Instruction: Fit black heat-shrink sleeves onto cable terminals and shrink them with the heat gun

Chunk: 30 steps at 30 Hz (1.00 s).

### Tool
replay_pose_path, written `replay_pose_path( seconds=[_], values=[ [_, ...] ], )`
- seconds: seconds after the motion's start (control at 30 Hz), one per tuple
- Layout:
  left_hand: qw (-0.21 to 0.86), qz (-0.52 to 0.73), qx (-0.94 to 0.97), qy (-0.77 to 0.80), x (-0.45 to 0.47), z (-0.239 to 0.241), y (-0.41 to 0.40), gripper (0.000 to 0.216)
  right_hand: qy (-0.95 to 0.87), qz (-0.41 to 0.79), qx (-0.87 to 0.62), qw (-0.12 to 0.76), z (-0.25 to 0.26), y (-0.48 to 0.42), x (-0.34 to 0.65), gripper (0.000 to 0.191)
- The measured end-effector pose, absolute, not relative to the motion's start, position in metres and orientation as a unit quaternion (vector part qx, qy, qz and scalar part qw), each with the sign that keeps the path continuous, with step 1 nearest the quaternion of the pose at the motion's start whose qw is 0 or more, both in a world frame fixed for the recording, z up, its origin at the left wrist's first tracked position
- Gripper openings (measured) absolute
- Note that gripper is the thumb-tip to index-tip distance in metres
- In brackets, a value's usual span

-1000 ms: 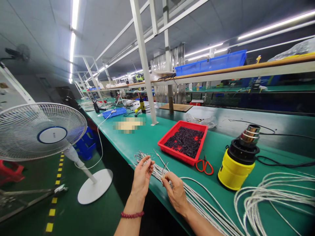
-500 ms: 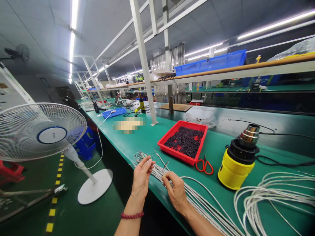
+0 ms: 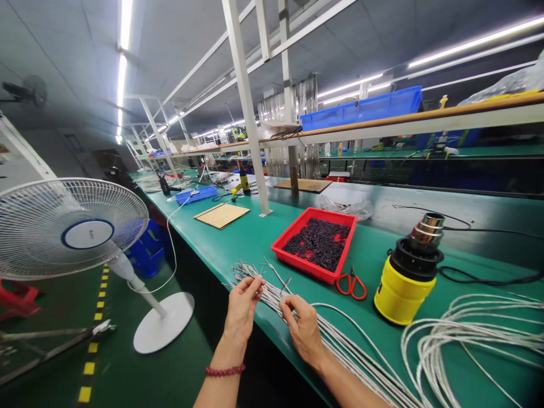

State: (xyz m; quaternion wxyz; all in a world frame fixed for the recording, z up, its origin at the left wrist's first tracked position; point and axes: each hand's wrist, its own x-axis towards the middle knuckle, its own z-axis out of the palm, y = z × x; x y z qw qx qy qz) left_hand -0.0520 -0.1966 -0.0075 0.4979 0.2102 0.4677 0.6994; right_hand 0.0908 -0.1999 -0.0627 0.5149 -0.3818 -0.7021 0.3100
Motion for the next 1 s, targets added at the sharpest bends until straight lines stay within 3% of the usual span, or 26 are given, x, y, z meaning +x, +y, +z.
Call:
replay_pose_path(
  seconds=[1.0],
  values=[
    [0.511, 0.702, 0.206, 0.451, -0.038, -0.011, -0.196, 0.033, -0.694, 0.310, -0.394, 0.516, -0.060, -0.200, 0.090, 0.029]
  ],
)
